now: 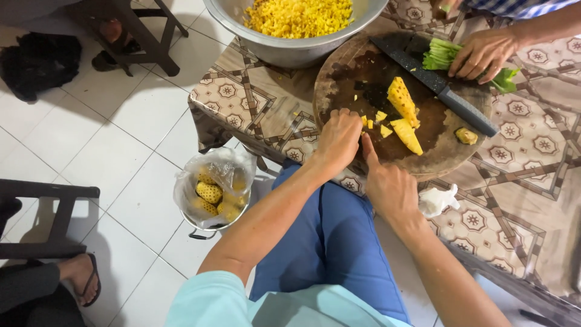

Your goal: A person is dicing yellow fruit on a wooden cutting board using a knife.

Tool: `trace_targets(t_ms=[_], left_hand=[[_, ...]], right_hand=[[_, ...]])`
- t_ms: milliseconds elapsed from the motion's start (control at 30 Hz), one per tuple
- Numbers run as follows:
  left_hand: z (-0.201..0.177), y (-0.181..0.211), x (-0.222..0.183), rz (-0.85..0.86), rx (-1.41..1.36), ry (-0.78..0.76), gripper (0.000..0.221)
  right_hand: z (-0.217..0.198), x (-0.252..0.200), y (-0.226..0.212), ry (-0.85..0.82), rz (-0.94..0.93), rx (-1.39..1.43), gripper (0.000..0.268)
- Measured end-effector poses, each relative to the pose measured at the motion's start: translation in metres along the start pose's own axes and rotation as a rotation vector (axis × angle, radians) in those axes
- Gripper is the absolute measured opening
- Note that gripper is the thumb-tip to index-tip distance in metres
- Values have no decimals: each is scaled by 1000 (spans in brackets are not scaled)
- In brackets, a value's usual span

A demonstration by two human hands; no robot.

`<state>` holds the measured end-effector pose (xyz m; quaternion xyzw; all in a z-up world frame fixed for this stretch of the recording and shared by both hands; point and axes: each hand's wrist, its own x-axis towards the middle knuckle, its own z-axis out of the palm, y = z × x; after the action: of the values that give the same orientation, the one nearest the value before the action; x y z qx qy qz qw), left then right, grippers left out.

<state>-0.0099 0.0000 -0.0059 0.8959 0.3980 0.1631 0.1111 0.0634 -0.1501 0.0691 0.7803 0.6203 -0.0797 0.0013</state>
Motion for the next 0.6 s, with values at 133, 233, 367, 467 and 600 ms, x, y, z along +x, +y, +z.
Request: trace_targets(t_ms=[133, 233, 367, 467, 600], left_hand=[[-14, 3, 2, 19, -48, 12, 39], [-16, 0, 1, 22, -58, 54, 40], [-19, -4, 1, 51, -191, 87, 33], [-8, -10, 6, 124, -252, 74, 27], [27, -25, 27, 200, -176, 44, 16]], right_hand=[[-18, 1, 11, 14, 49, 114, 59], [-27, 0, 19, 28, 54, 354, 53], [-51, -6, 23, 57, 121, 459, 52], [-50, -6, 27, 69, 131, 442, 52], [-53, -16, 27, 89, 128, 467, 51]])
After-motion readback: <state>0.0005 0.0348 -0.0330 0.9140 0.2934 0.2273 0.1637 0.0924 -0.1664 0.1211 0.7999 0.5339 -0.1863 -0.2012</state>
